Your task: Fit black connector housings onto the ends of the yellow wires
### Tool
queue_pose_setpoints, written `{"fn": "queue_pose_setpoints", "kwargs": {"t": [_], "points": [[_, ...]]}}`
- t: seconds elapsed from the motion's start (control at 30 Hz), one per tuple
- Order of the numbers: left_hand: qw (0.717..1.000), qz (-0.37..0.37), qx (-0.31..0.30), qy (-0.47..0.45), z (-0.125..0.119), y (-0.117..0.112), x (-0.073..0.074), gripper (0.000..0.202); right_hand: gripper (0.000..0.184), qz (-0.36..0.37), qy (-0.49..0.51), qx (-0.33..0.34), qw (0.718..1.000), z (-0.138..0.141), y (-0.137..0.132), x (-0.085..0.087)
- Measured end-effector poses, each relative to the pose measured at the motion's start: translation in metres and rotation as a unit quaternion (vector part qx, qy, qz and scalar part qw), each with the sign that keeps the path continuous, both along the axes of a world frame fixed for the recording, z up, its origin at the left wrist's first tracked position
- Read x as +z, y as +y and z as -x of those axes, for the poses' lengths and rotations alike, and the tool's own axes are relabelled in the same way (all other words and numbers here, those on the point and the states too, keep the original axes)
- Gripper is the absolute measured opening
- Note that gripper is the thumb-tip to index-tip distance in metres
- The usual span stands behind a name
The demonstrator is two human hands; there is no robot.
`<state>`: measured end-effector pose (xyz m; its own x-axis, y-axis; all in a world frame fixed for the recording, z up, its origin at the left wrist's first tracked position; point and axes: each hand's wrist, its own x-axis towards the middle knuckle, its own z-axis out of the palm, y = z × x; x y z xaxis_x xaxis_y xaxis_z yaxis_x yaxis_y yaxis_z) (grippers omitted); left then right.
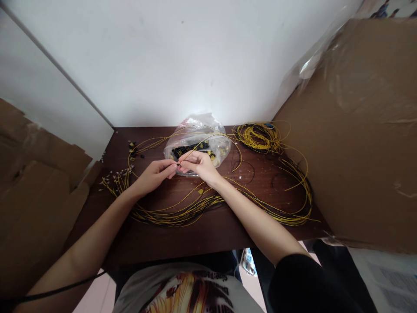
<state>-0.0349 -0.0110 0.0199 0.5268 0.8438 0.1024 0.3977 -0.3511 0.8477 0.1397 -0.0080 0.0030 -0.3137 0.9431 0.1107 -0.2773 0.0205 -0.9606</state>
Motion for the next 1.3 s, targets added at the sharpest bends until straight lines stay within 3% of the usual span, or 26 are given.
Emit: {"fn": "queue_pose_setpoints", "kwargs": {"t": [0.47,0.87,1.3], "points": [[1.000,0.004,0.004,-0.009,-0.0008,-0.0003,0.0006,0.032,0.026,0.018,0.003,-0.007,1.000,0.0011,0.0001,-0.0003],[1.000,0.001,0.001,-0.003,-0.0015,-0.0017,0.0046,0.032,0.037,0.047,0.086,-0.004,0.995,0.0039,0.0041,-0.0075],[1.000,0.007,-0.004,-0.004,-0.0012,-0.0012,0.0035,0.033,0.025,0.011,0.037,0.004,0.999,0.0003,0.0018,-0.0042]]}}
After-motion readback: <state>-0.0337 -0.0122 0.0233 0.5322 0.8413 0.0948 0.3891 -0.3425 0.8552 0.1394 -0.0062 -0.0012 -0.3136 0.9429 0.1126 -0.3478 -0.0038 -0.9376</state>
